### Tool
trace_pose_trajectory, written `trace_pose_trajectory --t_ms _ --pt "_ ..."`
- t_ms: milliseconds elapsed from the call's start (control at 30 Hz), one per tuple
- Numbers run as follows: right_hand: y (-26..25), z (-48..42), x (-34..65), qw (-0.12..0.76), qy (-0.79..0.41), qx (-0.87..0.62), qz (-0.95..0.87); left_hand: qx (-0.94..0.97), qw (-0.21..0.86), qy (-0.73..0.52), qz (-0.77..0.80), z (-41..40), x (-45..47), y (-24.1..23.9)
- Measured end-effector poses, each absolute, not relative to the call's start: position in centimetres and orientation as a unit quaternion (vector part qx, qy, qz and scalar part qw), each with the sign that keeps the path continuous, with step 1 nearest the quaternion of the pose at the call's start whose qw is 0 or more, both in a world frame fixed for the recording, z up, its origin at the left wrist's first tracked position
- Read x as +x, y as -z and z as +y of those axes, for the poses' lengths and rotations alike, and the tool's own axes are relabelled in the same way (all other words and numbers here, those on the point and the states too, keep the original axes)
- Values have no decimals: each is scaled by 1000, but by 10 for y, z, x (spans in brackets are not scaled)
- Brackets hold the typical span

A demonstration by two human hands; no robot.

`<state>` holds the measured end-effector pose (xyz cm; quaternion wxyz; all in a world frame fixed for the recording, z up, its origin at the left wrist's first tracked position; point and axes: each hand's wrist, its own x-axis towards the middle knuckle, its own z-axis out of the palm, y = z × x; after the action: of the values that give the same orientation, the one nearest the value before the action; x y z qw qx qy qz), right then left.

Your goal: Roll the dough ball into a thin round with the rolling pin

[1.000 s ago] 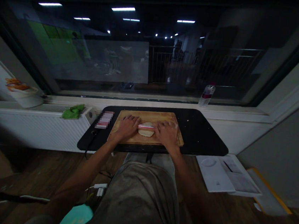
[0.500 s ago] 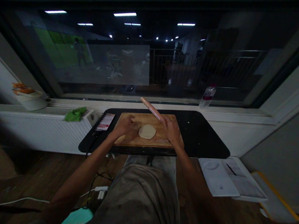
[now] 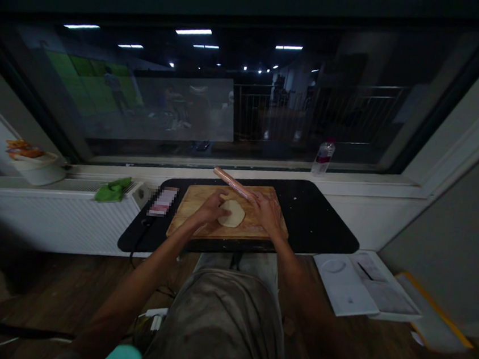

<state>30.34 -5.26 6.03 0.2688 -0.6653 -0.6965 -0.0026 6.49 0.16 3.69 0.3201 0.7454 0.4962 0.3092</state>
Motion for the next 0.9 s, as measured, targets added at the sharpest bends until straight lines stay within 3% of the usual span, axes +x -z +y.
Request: trace_pose_trajectory --t_ms 233,367,467,700,800,900 --pt "-54 -50 307 307 -21 -664 -681 754 404 -374 360 38 51 -56" --pt "-58 -53 309 330 -62 -665 -667 790 486 -272 256 73 50 -65" --pt "-62 -58 309 346 -77 -658 -664 813 488 -206 241 89 59 -63" --pt "-63 -60 311 338 -94 -664 -661 854 449 -183 190 82 80 -59" --pt "-64 -61 312 326 -97 -657 -673 852 397 -254 227 69 75 -61" --pt "-64 -60 311 296 -73 -662 -685 817 276 -377 338 58 60 -69"
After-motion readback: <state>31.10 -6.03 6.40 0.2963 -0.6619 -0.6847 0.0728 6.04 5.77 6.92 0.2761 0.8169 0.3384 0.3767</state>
